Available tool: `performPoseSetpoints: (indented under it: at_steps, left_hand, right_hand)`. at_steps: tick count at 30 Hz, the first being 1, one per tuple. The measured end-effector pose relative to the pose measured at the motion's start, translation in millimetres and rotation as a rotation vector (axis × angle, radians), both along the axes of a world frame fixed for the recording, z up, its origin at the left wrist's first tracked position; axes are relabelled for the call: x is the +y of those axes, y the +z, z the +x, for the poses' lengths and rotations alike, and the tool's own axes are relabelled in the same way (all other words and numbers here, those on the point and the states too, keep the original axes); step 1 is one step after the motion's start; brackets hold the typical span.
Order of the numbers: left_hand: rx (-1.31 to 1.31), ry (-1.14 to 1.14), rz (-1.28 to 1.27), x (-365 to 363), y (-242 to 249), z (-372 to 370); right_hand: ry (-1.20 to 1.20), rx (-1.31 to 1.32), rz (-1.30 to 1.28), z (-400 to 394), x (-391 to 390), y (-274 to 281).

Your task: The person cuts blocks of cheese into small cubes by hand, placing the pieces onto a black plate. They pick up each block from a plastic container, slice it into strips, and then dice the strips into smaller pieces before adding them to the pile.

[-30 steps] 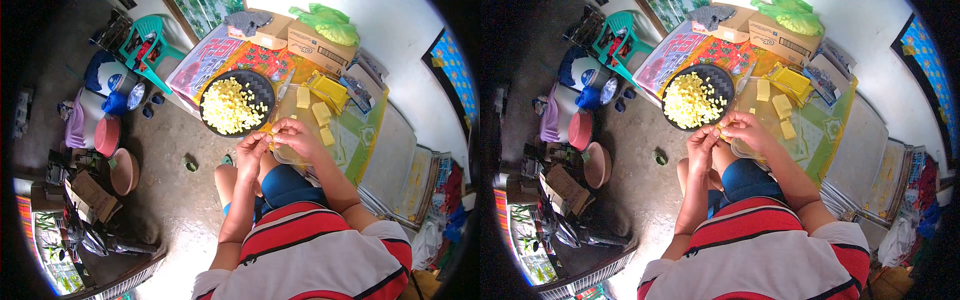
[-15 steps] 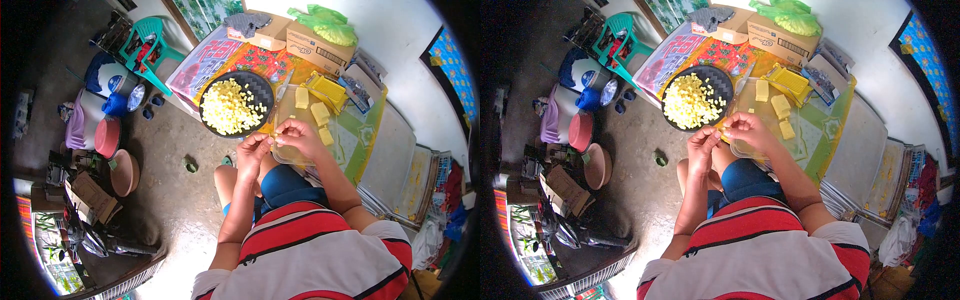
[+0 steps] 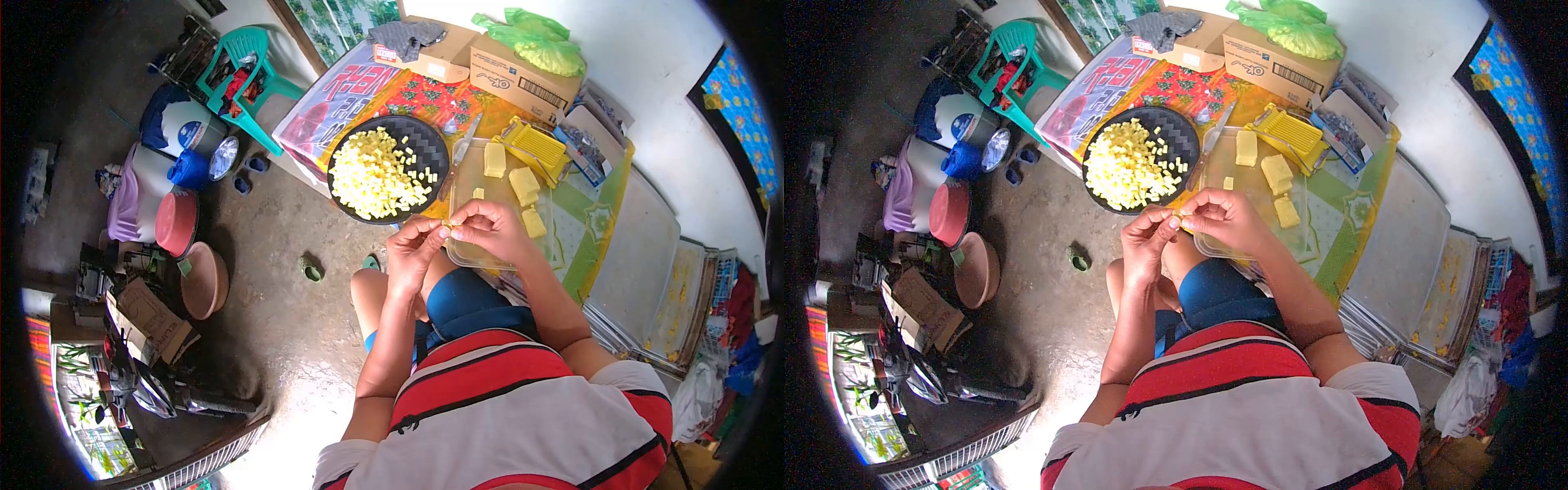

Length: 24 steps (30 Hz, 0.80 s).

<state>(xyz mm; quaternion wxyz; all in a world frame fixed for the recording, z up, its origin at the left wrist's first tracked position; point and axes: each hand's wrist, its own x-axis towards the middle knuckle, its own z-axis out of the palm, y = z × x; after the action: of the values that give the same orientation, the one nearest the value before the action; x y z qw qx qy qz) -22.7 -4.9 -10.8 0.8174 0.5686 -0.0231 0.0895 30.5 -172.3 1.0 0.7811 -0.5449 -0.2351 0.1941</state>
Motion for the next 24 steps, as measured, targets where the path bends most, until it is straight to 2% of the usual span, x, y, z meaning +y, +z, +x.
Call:
performPoseSetpoints:
  at_steps: [5, 14, 24]
  left_hand:
    - [-0.039, 0.043, 0.051, -2, 4, 0]
    - [0.002, 0.009, -0.026, -1, 3, -1]
    - [0.133, -0.062, -0.261, -3, 2, -1]
  right_hand:
    - [-0.023, -0.065, -0.008, -4, 2, 4]
    - [0.005, -0.079, 0.006, -4, 3, 0]
    - [0.035, 0.042, 0.022, -3, 3, 8]
